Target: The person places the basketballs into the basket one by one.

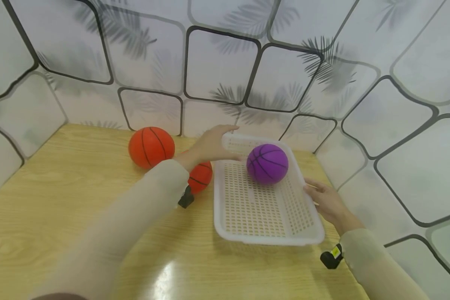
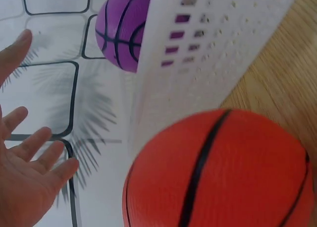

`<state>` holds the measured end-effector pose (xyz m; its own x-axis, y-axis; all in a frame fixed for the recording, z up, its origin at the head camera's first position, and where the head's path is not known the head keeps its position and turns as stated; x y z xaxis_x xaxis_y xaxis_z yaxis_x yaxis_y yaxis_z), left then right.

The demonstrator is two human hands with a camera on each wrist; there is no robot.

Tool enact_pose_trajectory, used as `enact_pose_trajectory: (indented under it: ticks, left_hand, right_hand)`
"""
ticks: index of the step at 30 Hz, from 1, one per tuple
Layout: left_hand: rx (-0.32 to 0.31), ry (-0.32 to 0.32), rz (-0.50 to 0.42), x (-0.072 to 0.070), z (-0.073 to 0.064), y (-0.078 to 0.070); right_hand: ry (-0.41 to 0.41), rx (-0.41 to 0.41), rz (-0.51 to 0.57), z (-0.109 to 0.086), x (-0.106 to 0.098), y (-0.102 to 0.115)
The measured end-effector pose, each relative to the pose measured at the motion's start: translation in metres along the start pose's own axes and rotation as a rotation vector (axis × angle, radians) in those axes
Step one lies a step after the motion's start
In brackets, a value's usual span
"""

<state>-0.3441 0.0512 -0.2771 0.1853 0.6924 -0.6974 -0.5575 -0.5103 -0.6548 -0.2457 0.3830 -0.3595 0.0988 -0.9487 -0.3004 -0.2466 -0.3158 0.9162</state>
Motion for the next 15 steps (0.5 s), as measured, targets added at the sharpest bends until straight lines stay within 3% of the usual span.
enact_pose_trajectory:
  ticks: [4, 12, 15]
  left_hand:
    - [-0.003, -0.062, 0.010, -0.016, -0.009, 0.007]
    - [-0.094, -0.158, -0.038, -0.047, -0.030, 0.031]
    - [-0.085, -0.206, -0.020, -0.059, -0.038, 0.040]
  right_hand:
    - [-0.004, 0.004, 0.000, 0.000, 0.000, 0.000]
    - [0.005, -0.006, -0.003, -0.001, 0.001, 0.002]
    - [0.011, -0.010, -0.003, 0.000, 0.001, 0.002]
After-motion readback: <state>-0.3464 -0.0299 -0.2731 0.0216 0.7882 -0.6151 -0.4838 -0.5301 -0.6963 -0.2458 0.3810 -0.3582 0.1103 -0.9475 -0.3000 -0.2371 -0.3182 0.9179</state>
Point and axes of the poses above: each hand's wrist, its own z-axis towards the middle knuckle, its own x-axis out of the palm, y = z × x, the point moved 6 cm from there along z, towards the middle knuckle, and after that the axes turned 1 degree about x, right-handed, at the moved point
